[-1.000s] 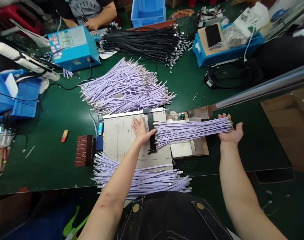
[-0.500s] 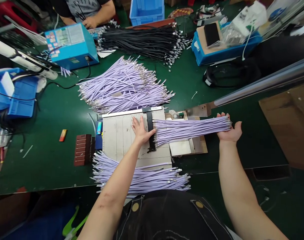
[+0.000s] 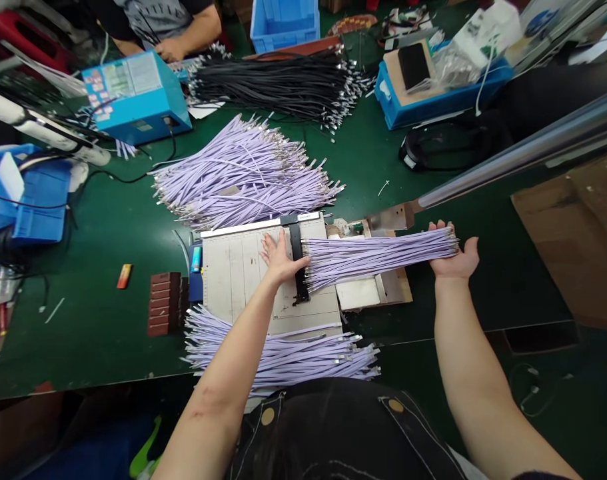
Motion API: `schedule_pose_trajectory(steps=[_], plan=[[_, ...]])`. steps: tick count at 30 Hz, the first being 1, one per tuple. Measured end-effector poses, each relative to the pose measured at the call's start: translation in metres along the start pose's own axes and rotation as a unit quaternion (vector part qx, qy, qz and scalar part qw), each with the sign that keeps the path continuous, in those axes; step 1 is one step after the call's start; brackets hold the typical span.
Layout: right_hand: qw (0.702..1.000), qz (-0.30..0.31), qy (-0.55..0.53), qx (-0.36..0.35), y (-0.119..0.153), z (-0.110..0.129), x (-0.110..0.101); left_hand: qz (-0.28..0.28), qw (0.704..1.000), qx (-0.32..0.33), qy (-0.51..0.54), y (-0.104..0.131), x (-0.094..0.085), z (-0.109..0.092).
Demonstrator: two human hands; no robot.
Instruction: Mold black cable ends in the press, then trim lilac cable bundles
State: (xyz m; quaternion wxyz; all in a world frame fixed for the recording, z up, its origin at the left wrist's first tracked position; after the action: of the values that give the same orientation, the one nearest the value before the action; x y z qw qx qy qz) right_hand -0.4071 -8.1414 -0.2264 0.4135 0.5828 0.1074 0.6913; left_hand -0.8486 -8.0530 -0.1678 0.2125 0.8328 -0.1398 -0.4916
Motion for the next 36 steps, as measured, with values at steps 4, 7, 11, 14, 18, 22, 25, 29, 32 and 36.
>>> schedule_pose_trajectory(steps=[4, 7, 11, 14, 18, 22, 25, 29, 32, 36], plan=[[1.000, 0.004, -0.002, 0.003, -0.002, 0.001, -0.002, -0.031, 0.999, -0.012, -0.030, -0.001, 0.005, 0.000], [1.000, 0.011, -0.002, 0.005, -0.003, 0.001, -0.002, -0.033, 0.999, -0.001, -0.025, 0.000, 0.005, 0.003], [1.000, 0.015, -0.005, 0.010, -0.002, 0.000, -0.002, -0.017, 0.999, 0.023, -0.024, 0.004, 0.004, 0.005], [1.000, 0.010, 0.002, 0.008, -0.002, -0.001, -0.002, -0.014, 0.998, 0.033, -0.047, 0.007, 0.008, 0.004], [1.000, 0.001, 0.009, -0.009, -0.002, 0.001, -0.003, -0.056, 0.996, 0.027, -0.059, 0.007, 0.010, 0.004], [1.000, 0.002, 0.002, -0.009, -0.002, 0.001, -0.002, -0.073, 0.995, 0.036, -0.059, 0.010, 0.010, 0.000], [1.000, 0.005, -0.002, -0.011, -0.001, 0.001, -0.001, -0.085, 0.993, 0.049, -0.063, 0.013, 0.008, -0.006], [1.000, 0.008, 0.000, -0.008, 0.001, 0.000, 0.000, -0.097, 0.989, 0.077, -0.075, 0.015, 0.008, -0.011], [1.000, 0.008, 0.000, -0.005, 0.001, 0.000, 0.000, -0.089, 0.990, 0.080, -0.069, 0.013, 0.009, -0.008], [1.000, 0.007, 0.002, -0.004, 0.001, 0.000, 0.000, -0.064, 0.995, 0.054, -0.055, 0.009, 0.011, -0.002]])
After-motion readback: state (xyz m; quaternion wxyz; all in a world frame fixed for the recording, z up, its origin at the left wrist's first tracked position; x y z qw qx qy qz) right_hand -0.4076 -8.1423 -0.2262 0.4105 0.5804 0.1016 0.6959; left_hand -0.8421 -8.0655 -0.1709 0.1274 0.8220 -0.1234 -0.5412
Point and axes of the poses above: each hand's wrist, its own y-axis away from the middle knuckle, its own x-axis out of the palm, z = x × y, the point moved 7 cm from there along -y, towards the middle knuckle, and after that the axes turned 3 degrees about x, right-handed, at the moved point
